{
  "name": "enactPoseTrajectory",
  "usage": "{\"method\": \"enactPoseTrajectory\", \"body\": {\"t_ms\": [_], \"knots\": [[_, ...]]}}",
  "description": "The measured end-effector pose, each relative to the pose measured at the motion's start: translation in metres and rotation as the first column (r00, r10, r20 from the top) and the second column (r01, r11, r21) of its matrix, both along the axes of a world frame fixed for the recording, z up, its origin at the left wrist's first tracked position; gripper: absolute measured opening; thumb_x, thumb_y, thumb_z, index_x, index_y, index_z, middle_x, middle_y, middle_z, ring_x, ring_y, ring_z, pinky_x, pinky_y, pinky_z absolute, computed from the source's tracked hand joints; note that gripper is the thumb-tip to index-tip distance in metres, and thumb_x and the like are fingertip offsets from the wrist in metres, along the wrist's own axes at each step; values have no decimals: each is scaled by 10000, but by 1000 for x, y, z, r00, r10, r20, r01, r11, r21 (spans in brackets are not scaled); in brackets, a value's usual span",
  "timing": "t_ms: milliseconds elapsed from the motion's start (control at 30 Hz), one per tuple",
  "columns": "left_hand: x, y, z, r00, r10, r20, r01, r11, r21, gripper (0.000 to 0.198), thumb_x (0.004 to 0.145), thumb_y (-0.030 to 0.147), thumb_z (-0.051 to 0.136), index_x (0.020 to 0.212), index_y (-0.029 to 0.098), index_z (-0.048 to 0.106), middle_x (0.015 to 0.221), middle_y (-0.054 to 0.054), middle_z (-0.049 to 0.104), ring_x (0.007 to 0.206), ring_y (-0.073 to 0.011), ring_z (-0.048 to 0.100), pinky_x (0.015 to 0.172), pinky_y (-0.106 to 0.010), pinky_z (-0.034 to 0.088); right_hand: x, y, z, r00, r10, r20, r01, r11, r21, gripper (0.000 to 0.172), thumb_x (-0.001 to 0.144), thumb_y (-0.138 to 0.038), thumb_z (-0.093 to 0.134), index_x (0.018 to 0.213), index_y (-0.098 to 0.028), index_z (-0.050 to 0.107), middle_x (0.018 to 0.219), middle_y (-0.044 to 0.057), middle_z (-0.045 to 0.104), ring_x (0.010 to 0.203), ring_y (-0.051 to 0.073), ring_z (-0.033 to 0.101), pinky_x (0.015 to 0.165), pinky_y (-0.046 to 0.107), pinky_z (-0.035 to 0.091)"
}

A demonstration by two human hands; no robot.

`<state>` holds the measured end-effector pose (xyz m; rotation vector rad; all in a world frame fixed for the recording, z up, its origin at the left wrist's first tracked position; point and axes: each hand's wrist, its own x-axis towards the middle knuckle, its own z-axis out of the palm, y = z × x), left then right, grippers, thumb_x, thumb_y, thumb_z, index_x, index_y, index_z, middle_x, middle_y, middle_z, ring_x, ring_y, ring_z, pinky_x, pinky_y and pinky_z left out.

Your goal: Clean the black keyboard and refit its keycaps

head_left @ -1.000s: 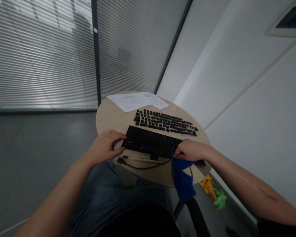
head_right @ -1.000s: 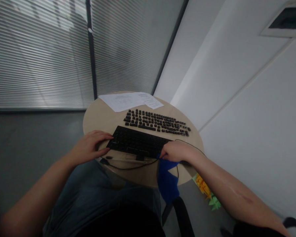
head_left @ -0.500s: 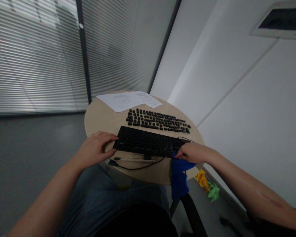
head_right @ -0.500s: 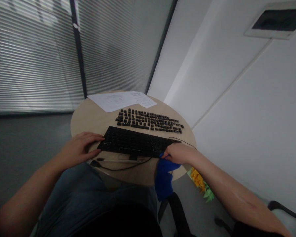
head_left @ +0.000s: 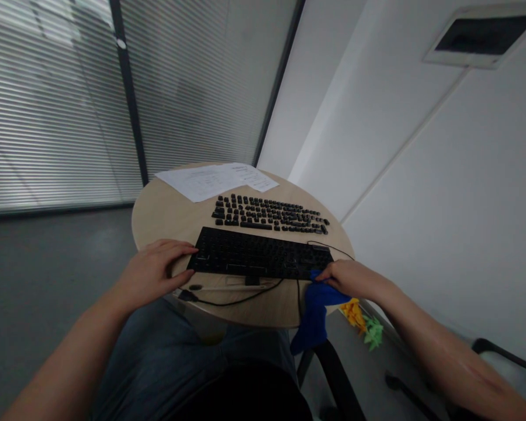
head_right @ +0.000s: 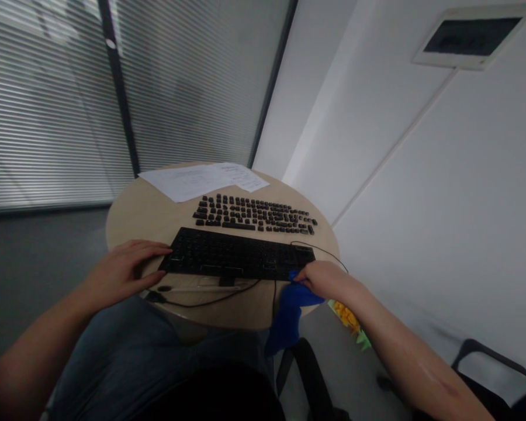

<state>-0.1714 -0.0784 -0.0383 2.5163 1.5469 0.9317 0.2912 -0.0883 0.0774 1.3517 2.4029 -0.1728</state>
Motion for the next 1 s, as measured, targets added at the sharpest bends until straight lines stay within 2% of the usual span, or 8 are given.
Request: {"method": "enactPoseTrajectory", "body": {"t_ms": [200, 433, 633, 733, 833, 900, 1000], "knots": [[-1, 3, -3, 1000, -5, -11, 5, 1000, 24, 443, 831, 549, 628, 1185, 294, 704, 1193, -71, 750, 1112, -322, 674, 1008, -485, 508, 26, -2, -12, 993, -112, 33, 110, 991, 70, 358, 933, -212, 517, 1117, -329, 802, 1088, 38, 802, 1020, 247, 744, 861, 313, 535], [-4, 5, -5, 1000, -9, -26, 9, 1000, 27, 451, 836, 548, 624, 1203, 293, 687, 1212, -67, 741, 1127, -324, 665, 1005, -497, 506, 54, -1, -21, 969, -247, -25, 248, 968, 37, 381, 928, -209, 535, 1213, -294, 773, 1225, 35, 764, 1135, 248, 712, 989, 351, 524], [-1, 4, 0, 1000, 7, -3, -7, 1000, 7, 450, 812, 568, 609, 1170, 312, 704, 1200, -53, 750, 1112, -335, 674, 1010, -507, 509, 65, -4, -22, 944, -329, 25, 326, 941, 87, 395, 922, -198, 511, 1199, -277, 780, 1164, 79, 781, 1070, 255, 736, 941, 356, 539], [-1, 4, -1, 1000, 12, 7, -12, 1000, 3, 448, 804, 584, 608, 1158, 328, 705, 1199, -46, 749, 1119, -338, 670, 1017, -510, 506, 70, -4, -24, 938, -344, 32, 340, 936, 96, 394, 928, -210, 508, 1205, -287, 776, 1145, 74, 787, 1053, 252, 741, 925, 348, 538], [-3, 6, -4, 1000, 4, 2, -4, 1000, 8, 442, 809, 584, 609, 1165, 334, 689, 1213, -24, 746, 1124, -337, 666, 1020, -505, 504, 75, -2, -26, 915, -396, 76, 383, 912, 145, 391, 910, -192, 513, 1179, -242, 792, 1126, 123, 787, 1049, 292, 742, 899, 372, 547], [-5, 7, -6, 1000, 2, -6, -2, 1000, 20, 439, 822, 576, 608, 1186, 338, 672, 1238, 0, 739, 1130, -333, 661, 1026, -502, 499, 78, -1, -24, 905, -416, 89, 398, 902, 165, 391, 901, -176, 511, 1161, -219, 800, 1135, 148, 781, 1056, 312, 739, 892, 383, 551], [-6, 6, -6, 1000, 5, -17, -4, 1000, 29, 439, 829, 558, 621, 1203, 332, 663, 1235, -17, 741, 1136, -331, 659, 1022, -487, 498, 85, 1, -15, 919, -394, 32, 383, 907, 175, 396, 931, -209, 487, 1188, -230, 788, 1180, 126, 771, 1080, 305, 734, 930, 389, 551]]}}
